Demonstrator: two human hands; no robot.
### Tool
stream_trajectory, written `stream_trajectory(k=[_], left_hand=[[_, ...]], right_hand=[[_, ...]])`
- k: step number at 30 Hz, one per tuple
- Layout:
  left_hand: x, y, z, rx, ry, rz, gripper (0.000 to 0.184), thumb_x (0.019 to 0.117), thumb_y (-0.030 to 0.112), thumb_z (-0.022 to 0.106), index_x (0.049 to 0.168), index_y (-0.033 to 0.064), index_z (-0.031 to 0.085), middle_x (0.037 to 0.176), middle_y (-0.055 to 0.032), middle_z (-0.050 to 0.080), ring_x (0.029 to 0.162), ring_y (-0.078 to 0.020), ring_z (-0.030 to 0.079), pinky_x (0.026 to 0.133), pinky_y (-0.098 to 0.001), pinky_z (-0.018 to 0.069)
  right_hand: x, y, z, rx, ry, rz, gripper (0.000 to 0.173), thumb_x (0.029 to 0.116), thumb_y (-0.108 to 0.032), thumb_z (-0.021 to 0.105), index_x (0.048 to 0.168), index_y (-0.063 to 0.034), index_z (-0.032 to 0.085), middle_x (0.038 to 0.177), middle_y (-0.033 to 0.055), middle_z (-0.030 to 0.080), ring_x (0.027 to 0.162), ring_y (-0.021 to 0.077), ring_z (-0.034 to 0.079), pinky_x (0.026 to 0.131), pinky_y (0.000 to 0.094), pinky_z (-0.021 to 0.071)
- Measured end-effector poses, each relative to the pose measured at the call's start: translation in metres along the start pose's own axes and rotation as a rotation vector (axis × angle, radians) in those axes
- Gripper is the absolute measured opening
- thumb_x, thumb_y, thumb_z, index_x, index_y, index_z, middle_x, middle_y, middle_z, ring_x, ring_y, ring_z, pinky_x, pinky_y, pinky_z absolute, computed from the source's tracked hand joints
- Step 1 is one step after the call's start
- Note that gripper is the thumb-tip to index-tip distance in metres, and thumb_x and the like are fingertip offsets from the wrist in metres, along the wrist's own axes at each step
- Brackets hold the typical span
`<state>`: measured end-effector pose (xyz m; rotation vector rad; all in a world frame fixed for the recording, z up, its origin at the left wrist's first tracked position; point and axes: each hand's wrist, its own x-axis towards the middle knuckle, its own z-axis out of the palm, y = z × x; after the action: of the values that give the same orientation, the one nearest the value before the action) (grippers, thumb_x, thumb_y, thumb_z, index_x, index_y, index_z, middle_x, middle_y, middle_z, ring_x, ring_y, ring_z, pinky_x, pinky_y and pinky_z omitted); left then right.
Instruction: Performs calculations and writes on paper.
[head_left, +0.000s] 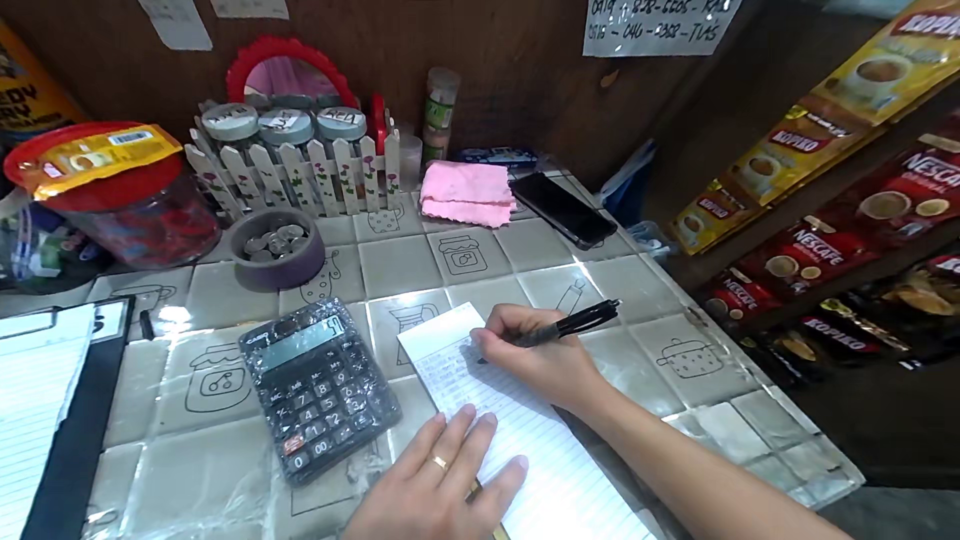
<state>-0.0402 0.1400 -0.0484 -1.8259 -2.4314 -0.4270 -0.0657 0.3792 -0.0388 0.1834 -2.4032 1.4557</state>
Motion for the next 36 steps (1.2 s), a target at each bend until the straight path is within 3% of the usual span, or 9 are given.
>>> stream_trajectory(k=[36], left_hand=[[0.0002,0.0016,-0.0005,0.012,-0.001,-0.009,0.071,0.0982,0.072,0.037,0.148,0.0250,0.054,0.155,-0.0147,0.049,0.144,-0.0331,0.046,0.118,-0.0508,0.0372]], right_hand=[[0.0007,-0.0008,-0.0012,0.023,0.006,0.055,0.027,0.0952,-0.017,0.063,0.069,-0.0147,0.059,0.057,-0.0063,0.051,0.049,0.0016,0.047,0.045,0.0173,0.0337]])
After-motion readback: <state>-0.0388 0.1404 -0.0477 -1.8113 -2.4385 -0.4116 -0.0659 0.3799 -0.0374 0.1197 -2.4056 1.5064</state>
